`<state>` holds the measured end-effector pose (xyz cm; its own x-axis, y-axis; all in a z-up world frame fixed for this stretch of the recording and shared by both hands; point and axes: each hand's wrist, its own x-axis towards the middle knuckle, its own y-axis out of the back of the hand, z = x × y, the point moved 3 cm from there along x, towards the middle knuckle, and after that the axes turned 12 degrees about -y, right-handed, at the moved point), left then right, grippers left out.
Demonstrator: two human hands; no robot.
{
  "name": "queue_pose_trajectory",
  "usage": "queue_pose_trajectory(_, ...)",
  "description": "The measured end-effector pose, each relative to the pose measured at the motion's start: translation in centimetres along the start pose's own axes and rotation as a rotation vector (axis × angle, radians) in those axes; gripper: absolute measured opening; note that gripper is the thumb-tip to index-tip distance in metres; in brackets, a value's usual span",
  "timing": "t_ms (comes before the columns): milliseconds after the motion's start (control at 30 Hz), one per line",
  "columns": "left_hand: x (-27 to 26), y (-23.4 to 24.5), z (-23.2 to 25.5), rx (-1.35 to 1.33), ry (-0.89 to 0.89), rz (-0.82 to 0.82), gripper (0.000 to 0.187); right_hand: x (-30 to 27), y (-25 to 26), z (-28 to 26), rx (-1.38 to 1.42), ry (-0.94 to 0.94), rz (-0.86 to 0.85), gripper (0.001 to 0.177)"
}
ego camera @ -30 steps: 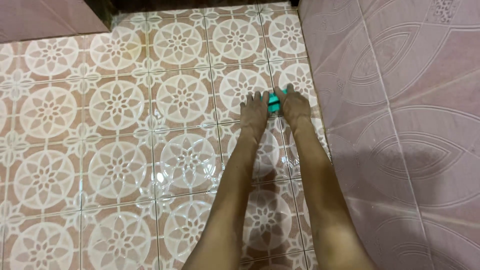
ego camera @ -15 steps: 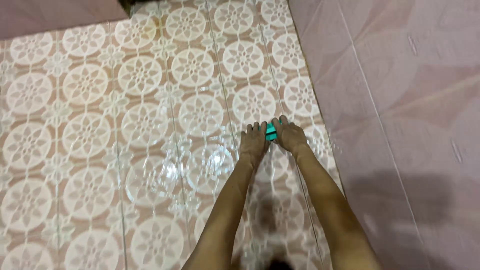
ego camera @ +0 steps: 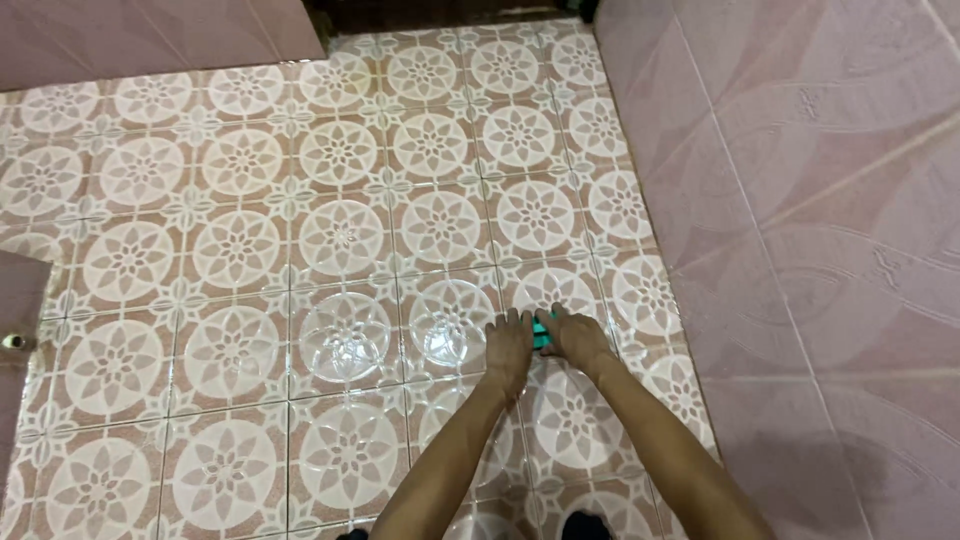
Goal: The person scrubs a tiled bathroom floor using a teal sponge, moving systematically across the surface and along the base of the walls. They then rinse the sponge in a green bucket.
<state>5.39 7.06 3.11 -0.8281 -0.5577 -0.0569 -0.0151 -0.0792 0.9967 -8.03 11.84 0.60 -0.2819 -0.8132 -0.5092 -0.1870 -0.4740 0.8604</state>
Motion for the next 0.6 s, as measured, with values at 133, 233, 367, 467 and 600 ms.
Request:
queue_pose_trajectory(133, 2.7, 2.3, -3.1, -0.016, -0.047, 0.004, 0.026, 4.9, 0.4, 0.4, 0.014, -0.018, 0.041, 0.088)
queue_pose_trajectory(233, 7.0, -3.2, -5.4, 0.026, -0.045, -0.060, 0.051, 8.1, 2.4, 0.4, 0.063, -0.015, 0.059, 0.088)
queue_pose_trajectory(367, 13.4, -4.5, -9.2, -0.013, 0.006, -0.091, 0.058, 13.5, 6.9, 0.5, 0.085, -0.021, 0.050, 0.085)
queue_pose_trajectory(467, 19.5, -3.8, -12.8, -0.034, 0.007, -0.101, 0.051, 19.2, 10.6, 0.9, 0.076, -0.012, 0.091, 0.081)
queue_pose_trajectory(600, 27.4, -3.0, -18.2, -0.054, 0.000, -0.082, 0.039, 28.9, 13.3, 1.9, 0.080, -0.061, 0.202, 0.076)
